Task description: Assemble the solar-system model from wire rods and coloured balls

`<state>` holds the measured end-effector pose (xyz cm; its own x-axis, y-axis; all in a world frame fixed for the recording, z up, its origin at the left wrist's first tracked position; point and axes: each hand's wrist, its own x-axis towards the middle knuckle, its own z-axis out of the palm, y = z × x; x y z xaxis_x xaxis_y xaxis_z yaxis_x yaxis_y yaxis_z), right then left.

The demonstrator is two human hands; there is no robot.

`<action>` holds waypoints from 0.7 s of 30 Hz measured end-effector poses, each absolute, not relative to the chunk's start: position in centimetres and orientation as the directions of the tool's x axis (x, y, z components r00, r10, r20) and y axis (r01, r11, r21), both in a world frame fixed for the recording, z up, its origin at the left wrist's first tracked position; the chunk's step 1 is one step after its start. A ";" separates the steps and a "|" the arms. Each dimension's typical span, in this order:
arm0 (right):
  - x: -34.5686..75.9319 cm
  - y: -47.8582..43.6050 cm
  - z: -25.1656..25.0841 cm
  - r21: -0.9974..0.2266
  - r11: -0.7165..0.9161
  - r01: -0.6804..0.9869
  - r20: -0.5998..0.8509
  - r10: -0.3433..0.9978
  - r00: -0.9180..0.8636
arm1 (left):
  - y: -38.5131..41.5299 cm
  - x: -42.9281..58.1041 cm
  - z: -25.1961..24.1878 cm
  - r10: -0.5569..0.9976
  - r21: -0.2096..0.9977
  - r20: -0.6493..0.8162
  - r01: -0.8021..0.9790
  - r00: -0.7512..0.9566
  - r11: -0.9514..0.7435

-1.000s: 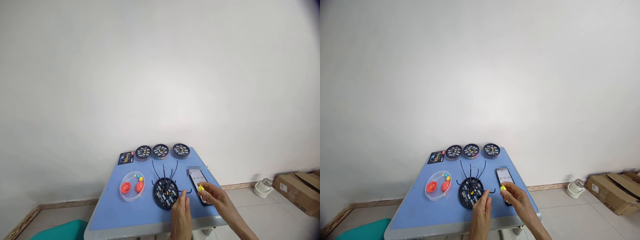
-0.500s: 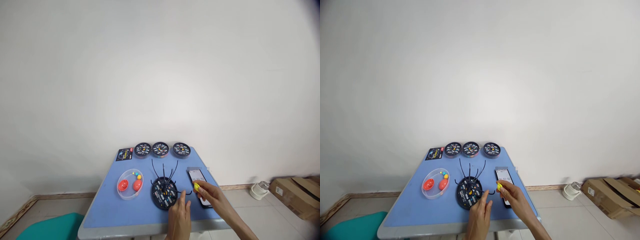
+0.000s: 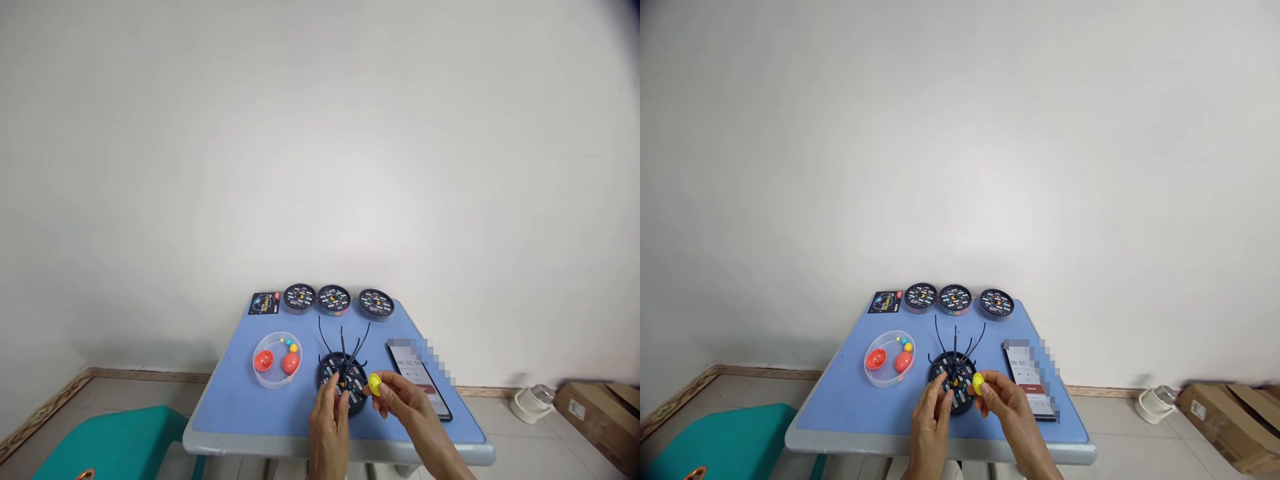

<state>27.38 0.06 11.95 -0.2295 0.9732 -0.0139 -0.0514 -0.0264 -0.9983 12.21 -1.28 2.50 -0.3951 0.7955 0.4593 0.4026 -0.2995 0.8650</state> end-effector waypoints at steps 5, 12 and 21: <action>26.0 0.4 11.6 -1.000 0.027 0.013 0.024 0.979 -0.200 | -0.9 12.1 3.0 0.810 0.862 0.467 0.384 -0.354 -0.330; 24.8 1.4 11.3 -0.978 0.112 0.179 0.077 0.978 -0.193 | -0.3 11.8 3.2 0.802 0.816 0.535 0.409 -0.265 -0.409; 24.4 1.7 11.3 -0.941 0.147 0.304 0.081 0.973 -0.218 | 0.0 11.7 3.2 0.798 0.764 0.581 0.446 -0.160 -0.467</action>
